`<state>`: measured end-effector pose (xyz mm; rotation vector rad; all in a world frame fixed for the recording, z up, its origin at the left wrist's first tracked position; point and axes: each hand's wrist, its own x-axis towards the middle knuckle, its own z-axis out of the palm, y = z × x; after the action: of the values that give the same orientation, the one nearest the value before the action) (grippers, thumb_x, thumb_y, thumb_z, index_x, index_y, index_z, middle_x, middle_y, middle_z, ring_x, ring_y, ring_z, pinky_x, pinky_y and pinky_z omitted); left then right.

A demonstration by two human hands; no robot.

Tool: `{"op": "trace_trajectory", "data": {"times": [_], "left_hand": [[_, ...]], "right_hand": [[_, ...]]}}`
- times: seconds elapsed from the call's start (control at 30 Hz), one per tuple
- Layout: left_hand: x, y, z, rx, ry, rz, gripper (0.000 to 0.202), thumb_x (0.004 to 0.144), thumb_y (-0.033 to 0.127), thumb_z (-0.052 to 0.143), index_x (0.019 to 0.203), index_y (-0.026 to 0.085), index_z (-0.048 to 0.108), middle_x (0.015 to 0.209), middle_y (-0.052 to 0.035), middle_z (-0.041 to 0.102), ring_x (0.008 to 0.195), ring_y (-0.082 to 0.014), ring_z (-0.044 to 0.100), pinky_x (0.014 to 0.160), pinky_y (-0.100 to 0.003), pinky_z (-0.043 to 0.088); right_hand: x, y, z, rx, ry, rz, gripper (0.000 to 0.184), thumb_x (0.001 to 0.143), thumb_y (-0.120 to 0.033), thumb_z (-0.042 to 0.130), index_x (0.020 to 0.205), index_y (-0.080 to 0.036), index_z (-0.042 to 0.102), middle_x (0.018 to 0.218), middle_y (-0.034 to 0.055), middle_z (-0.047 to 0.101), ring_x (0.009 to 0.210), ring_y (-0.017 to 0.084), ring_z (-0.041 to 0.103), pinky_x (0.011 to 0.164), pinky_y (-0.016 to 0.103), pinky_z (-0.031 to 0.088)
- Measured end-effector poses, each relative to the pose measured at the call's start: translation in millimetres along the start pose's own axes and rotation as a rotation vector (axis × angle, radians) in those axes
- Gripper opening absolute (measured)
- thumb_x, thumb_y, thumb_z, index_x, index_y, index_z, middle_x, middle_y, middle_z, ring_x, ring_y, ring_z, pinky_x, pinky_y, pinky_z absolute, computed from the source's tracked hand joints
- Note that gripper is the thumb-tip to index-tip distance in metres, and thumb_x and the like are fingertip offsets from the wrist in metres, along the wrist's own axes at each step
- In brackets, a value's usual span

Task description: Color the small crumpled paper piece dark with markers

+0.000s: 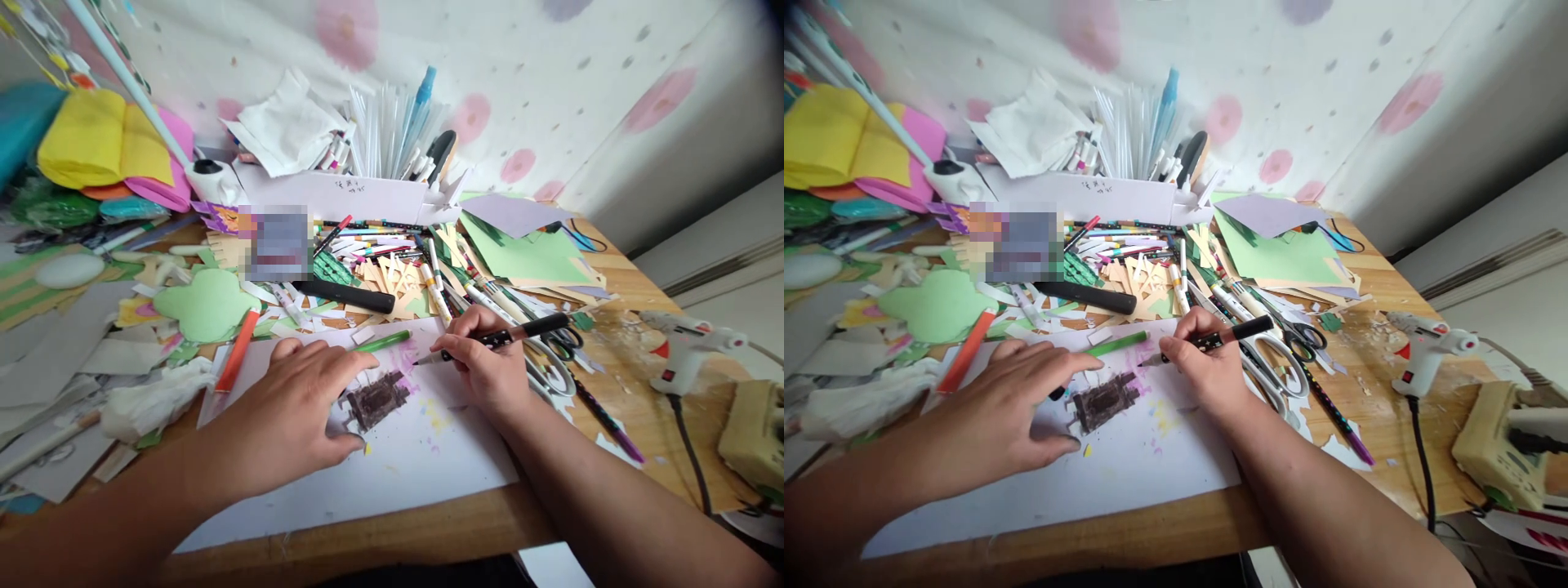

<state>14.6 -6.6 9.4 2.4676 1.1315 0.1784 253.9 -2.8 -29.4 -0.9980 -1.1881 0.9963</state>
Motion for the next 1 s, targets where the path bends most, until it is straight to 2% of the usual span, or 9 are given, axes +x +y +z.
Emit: {"op": "trace_trajectory", "data": {"times": [0.23, 0.37, 0.53, 0.63, 0.7, 0.8, 0.9, 1.0], "left_hand": [[-6, -9, -7.1, 0.185, 0.012, 0.007, 0.032, 0.069, 0.03, 0.072, 0.099, 0.028, 0.061, 0.093, 0.001, 0.057, 0.097, -0.0236, 0.052, 0.084, -0.037, 0.026], [-5, -10, -9.0, 0.204, 0.001, 0.03, 0.015, 0.073, 0.028, 0.071, 0.086, 0.027, 0.064, 0.084, 0.0022, 0.055, 0.091, -0.0208, 0.052, 0.079, -0.035, 0.025], [-5, -3, -7.9, 0.163, -0.049, 0.065, 0.006, 0.075, 0.026, 0.071, 0.077, 0.025, 0.065, 0.08, 0.0023, 0.055, 0.087, -0.0193, 0.052, 0.08, -0.036, 0.025], [-9, 4, -8.1, 0.054, -0.129, 0.186, 0.008, 0.079, 0.023, 0.067, 0.085, 0.029, 0.068, 0.078, 0.0031, 0.056, 0.083, -0.0164, 0.053, 0.082, -0.034, 0.028], [-12, 7, -7.3, -0.001, -0.131, 0.288, 0.011, 0.083, 0.023, 0.063, 0.09, 0.029, 0.068, 0.077, 0.0029, 0.057, 0.08, -0.0149, 0.053, 0.081, -0.033, 0.03], [-13, 6, -4.5, 0.063, -0.003, 0.332, 0.01, 0.086, 0.021, 0.057, 0.081, 0.021, 0.066, 0.072, 0.0014, 0.056, 0.073, -0.015, 0.052, 0.074, -0.031, 0.032], [-10, 0, -0.8, 0.219, 0.103, 0.297, 0.011, 0.084, 0.02, 0.059, 0.073, 0.018, 0.062, 0.068, 0.0006, 0.056, 0.068, -0.0164, 0.05, 0.068, -0.032, 0.032], [-9, -1, 3.3, 0.264, 0.118, 0.349, 0.005, 0.082, 0.022, 0.061, 0.079, 0.02, 0.065, 0.07, 0.0006, 0.056, 0.069, -0.0176, 0.051, 0.068, -0.033, 0.032]], "right_hand": [[1, -6, 3, -0.007, -0.072, -0.021, 0.021, 0.075, -0.02, 0.07, 0.064, -0.02, 0.052, 0.053, -0.0071, 0.05, 0.044, 0.007, 0.038, 0.044, 0.022, 0.029], [3, -14, 4, -0.113, -0.11, -0.054, 0.019, 0.077, -0.026, 0.07, 0.071, -0.019, 0.053, 0.059, -0.0046, 0.055, 0.048, 0.009, 0.046, 0.047, 0.023, 0.034], [5, -20, -2, -0.17, -0.039, -0.146, 0.013, 0.076, -0.027, 0.072, 0.081, -0.019, 0.062, 0.07, -0.002, 0.06, 0.062, 0.012, 0.055, 0.058, 0.026, 0.043], [1, -33, -12, -0.143, -0.003, -0.131, 0.014, 0.079, -0.031, 0.07, 0.087, -0.021, 0.066, 0.076, -0.0004, 0.062, 0.065, 0.014, 0.057, 0.06, 0.028, 0.044], [-8, -44, -18, -0.165, -0.006, -0.119, 0.013, 0.079, -0.033, 0.07, 0.08, -0.02, 0.067, 0.072, -0.0004, 0.062, 0.062, 0.013, 0.055, 0.056, 0.026, 0.043], [-34, -55, -19, -0.217, 0.04, -0.07, 0.018, 0.081, -0.031, 0.069, 0.069, -0.019, 0.063, 0.055, -0.0038, 0.054, 0.05, 0.01, 0.047, 0.047, 0.022, 0.035], [-65, -50, -8, -0.108, 0.112, 0.016, 0.014, 0.083, -0.032, 0.066, 0.076, -0.021, 0.059, 0.056, -0.0051, 0.055, 0.047, 0.009, 0.047, 0.044, 0.021, 0.034], [-85, -39, 7, -0.131, 0.07, 0.101, 0.014, 0.082, -0.03, 0.066, 0.079, -0.021, 0.055, 0.062, -0.0041, 0.056, 0.054, 0.011, 0.052, 0.05, 0.022, 0.039]]}}
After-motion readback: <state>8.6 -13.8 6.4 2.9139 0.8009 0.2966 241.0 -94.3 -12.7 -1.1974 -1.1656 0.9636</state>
